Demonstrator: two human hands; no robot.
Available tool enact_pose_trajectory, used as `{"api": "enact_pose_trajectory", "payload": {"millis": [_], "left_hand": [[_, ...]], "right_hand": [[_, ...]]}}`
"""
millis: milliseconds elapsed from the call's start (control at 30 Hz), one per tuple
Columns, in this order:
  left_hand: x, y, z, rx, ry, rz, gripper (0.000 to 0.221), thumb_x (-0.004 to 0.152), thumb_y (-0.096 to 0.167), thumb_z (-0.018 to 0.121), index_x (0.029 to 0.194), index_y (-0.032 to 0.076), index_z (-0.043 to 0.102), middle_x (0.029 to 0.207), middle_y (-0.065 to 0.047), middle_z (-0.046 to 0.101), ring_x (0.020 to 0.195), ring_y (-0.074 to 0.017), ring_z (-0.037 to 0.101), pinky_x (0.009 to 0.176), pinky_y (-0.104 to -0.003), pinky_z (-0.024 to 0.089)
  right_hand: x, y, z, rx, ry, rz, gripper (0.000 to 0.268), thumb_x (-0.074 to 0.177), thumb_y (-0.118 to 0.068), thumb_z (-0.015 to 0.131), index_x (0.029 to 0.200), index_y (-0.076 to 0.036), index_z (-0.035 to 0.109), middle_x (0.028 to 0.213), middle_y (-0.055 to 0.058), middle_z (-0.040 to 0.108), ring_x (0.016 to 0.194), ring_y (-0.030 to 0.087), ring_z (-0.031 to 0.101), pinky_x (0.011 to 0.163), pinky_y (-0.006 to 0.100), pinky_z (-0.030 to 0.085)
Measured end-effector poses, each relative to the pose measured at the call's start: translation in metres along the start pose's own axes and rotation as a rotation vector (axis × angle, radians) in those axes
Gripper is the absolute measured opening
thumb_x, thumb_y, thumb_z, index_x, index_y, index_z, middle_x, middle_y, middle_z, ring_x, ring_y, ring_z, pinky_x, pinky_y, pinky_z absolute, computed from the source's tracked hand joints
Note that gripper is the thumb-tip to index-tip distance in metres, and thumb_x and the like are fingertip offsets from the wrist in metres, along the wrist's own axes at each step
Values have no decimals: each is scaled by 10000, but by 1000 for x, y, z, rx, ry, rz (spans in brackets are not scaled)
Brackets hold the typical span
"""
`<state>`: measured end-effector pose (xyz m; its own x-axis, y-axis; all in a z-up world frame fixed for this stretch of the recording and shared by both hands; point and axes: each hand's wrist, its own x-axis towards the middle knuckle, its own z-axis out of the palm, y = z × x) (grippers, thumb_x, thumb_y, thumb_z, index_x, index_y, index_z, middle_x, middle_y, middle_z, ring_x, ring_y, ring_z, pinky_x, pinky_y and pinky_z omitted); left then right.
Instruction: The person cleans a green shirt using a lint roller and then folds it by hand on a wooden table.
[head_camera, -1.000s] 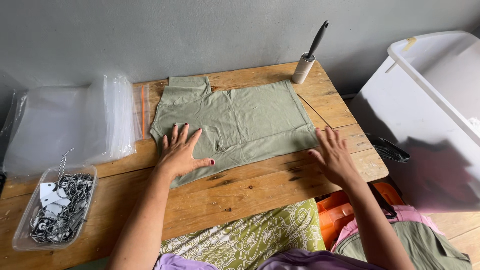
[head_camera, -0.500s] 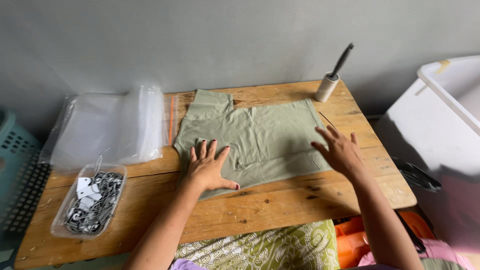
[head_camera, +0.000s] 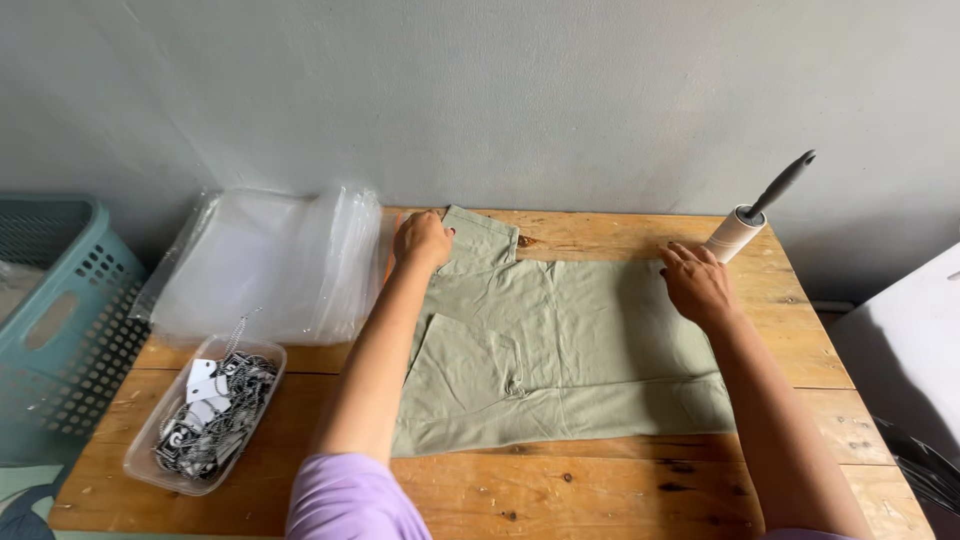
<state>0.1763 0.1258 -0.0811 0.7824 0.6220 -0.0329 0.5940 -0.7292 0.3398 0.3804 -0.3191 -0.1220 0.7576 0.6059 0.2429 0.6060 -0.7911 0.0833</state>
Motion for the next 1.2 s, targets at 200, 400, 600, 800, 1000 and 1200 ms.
{"api": "enact_pose_trajectory", "payload": {"millis": [200,400,600,800,1000,1200], "left_hand": [[-4,25,-13,-196,-46,-87,477,926,193,616,1334,-53,585,1308,-243,524,1152,-432,637,910,-518,598],[-35,29,-19,-368,177,22,229,755,266,644,805,67,745,848,-161,739,937,-405,728,807,-516,580],[-43,-15,-20,-797,280,268,157,747,98,629,899,123,598,603,-55,623,572,-170,592,531,-355,435],[-171,-5,-94,-1229,45,298,593,851,-23,627,1415,79,476,960,-84,704,801,-94,611,703,-188,529],[-172,-44,-46,-1287,-24,239,493,850,-21,683,1325,96,623,909,-63,736,734,-83,643,628,-181,508],[-150,-56,-21,-1269,18,377,700,869,-90,543,1505,203,519,853,-48,685,661,-30,560,518,-123,418]], "right_hand": [[5,6,-23,-72,69,-63,306,914,-271,663,1213,-330,691,1050,33,710,1095,295,690,924,420,577],[-27,-15,-59,-19,128,-7,165,881,-309,724,1046,-295,730,1127,26,666,1150,293,645,958,427,527],[-63,-14,-86,246,198,22,158,881,-261,769,1031,-304,744,1189,43,678,1200,297,638,1021,402,505],[-91,-8,-80,427,222,111,187,863,-255,764,1042,-311,765,1292,91,647,1167,399,624,985,476,514],[-98,-5,-59,402,241,71,160,835,-244,779,980,-313,779,1231,107,674,1106,404,674,949,478,538],[-98,-2,-56,387,207,105,191,869,-259,791,1052,-308,767,1292,90,656,1141,405,657,930,484,553]]}}
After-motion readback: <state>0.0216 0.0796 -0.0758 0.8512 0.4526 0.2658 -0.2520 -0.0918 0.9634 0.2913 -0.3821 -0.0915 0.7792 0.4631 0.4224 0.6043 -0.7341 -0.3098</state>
